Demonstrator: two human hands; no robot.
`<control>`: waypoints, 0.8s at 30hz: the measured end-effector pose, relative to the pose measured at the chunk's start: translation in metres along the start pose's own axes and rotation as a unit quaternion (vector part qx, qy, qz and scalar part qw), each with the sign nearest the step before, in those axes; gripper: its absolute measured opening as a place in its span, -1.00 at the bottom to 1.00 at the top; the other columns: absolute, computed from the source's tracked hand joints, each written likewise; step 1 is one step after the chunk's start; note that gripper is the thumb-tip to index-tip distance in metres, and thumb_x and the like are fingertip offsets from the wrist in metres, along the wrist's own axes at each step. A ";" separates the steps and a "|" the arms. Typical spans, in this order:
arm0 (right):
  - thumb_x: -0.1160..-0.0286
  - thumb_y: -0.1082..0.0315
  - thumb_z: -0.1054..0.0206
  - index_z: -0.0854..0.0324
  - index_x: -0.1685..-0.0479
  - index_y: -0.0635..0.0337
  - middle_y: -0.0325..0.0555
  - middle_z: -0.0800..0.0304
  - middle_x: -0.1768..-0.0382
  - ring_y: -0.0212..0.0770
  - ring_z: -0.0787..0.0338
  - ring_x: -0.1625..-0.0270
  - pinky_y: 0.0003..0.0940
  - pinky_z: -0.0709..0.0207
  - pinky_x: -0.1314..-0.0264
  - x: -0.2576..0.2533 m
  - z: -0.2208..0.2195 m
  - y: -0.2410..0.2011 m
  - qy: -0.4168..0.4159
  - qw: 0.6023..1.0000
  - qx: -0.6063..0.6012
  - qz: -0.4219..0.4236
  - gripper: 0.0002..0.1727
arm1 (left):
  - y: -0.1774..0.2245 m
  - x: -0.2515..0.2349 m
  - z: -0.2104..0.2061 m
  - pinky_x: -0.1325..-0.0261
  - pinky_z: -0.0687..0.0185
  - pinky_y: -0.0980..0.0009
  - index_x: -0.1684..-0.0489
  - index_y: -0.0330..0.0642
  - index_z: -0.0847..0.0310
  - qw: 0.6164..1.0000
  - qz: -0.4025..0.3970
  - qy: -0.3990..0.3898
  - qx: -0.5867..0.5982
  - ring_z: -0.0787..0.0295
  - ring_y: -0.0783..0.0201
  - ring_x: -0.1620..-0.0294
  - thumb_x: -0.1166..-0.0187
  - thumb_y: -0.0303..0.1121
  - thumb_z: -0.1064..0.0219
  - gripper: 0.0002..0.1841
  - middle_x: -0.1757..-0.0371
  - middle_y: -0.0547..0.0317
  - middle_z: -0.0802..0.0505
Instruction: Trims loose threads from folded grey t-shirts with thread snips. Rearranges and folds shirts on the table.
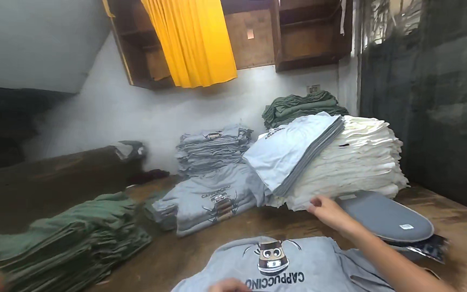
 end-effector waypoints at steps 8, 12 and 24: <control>-0.47 -0.22 -0.45 -0.47 -0.51 0.48 0.46 -0.43 -0.59 0.31 -0.34 -0.73 0.22 -0.20 -0.73 0.030 -0.045 0.123 -0.024 0.969 0.112 -0.220 -0.08 | -0.117 -0.050 0.060 -0.48 -0.49 -0.21 -0.26 -0.48 -0.65 0.914 0.384 0.079 -0.104 -0.66 -0.26 -0.44 -0.43 0.29 -0.46 -0.15 -0.32 -0.44 -0.74; -0.63 -0.03 -0.37 -0.22 -0.71 0.36 0.40 -0.62 -0.44 0.31 -0.60 -0.55 0.22 -0.40 -0.60 0.052 -0.031 0.098 0.033 0.985 0.098 -0.136 -0.17 | -0.129 -0.034 0.047 -0.45 -0.52 -0.17 -0.12 -0.53 -0.70 0.904 0.410 0.076 -0.094 -0.69 -0.25 -0.40 -0.40 0.35 -0.44 -0.12 -0.27 -0.45 -0.76; -0.48 0.13 -0.50 -0.67 -0.09 0.28 0.21 -0.77 0.28 0.28 -0.82 0.33 0.26 -0.58 0.45 0.224 0.110 -0.224 0.402 0.786 0.252 0.396 -0.59 | 0.010 0.035 0.146 0.33 -0.67 0.30 0.41 -0.26 -0.62 0.837 0.111 0.475 0.248 -0.65 0.37 0.52 -0.68 -0.08 -0.37 -0.61 0.53 0.21 -0.69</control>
Point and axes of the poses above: each hand's wrist, its own x-axis away from the middle knuckle, its own z-axis out of the back of the hand, y = z × x, the point moved 10 cm from there along -x, towards the middle knuckle
